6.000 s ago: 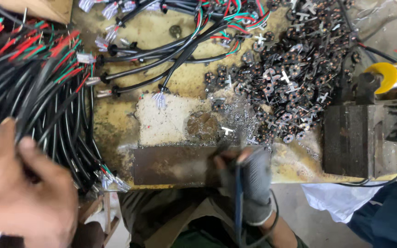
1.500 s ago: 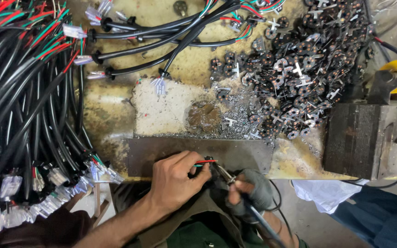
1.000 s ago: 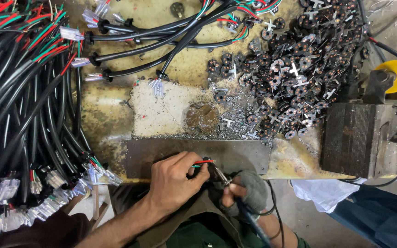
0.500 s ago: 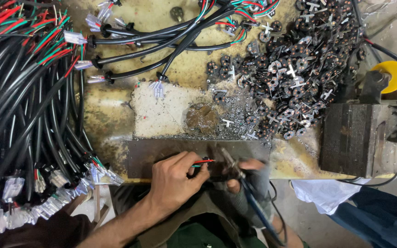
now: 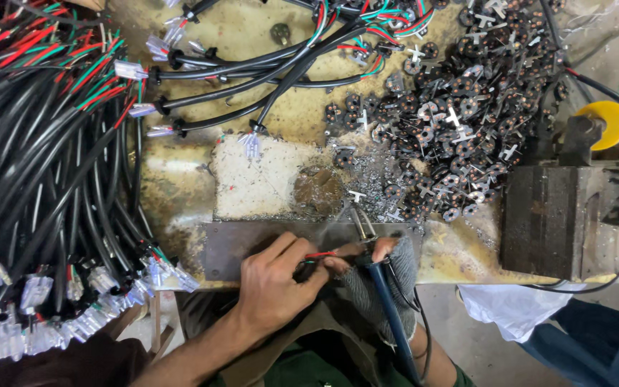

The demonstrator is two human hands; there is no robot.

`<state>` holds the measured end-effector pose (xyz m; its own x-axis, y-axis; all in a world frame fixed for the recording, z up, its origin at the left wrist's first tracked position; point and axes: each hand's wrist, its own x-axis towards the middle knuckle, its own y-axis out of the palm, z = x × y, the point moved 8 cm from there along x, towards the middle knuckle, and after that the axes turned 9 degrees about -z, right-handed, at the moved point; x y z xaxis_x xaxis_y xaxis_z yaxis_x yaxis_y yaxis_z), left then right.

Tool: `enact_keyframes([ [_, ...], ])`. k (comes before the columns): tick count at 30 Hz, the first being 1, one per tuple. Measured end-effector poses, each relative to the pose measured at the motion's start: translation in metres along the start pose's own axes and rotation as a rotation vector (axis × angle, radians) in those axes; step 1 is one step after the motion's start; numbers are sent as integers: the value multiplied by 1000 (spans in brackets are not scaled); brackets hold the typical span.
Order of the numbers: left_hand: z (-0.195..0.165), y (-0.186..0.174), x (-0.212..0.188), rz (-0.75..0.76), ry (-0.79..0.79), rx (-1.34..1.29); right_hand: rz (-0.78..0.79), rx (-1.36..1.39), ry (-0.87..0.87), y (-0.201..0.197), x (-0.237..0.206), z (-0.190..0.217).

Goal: The person solders wire ends to small terminal components at a workbench. They hold a wire in one hand and a soldering iron in the other, apply solder, then set the finished assembly aside and pick up the next wire, repeating the cycle.

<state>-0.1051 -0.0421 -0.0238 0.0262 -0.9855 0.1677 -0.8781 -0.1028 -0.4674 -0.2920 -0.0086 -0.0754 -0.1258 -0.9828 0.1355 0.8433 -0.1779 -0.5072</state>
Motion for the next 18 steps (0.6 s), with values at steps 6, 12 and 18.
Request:
enact_keyframes([
  [6,-6,-7,0,-70,17,-200,-92,304,117,3,-4,-17],
  [12,-12,-7,-7,-140,103,-140,-72,339,120,5,0,-18],
  [18,-20,0,-6,28,215,-55,19,120,73,3,10,-8],
])
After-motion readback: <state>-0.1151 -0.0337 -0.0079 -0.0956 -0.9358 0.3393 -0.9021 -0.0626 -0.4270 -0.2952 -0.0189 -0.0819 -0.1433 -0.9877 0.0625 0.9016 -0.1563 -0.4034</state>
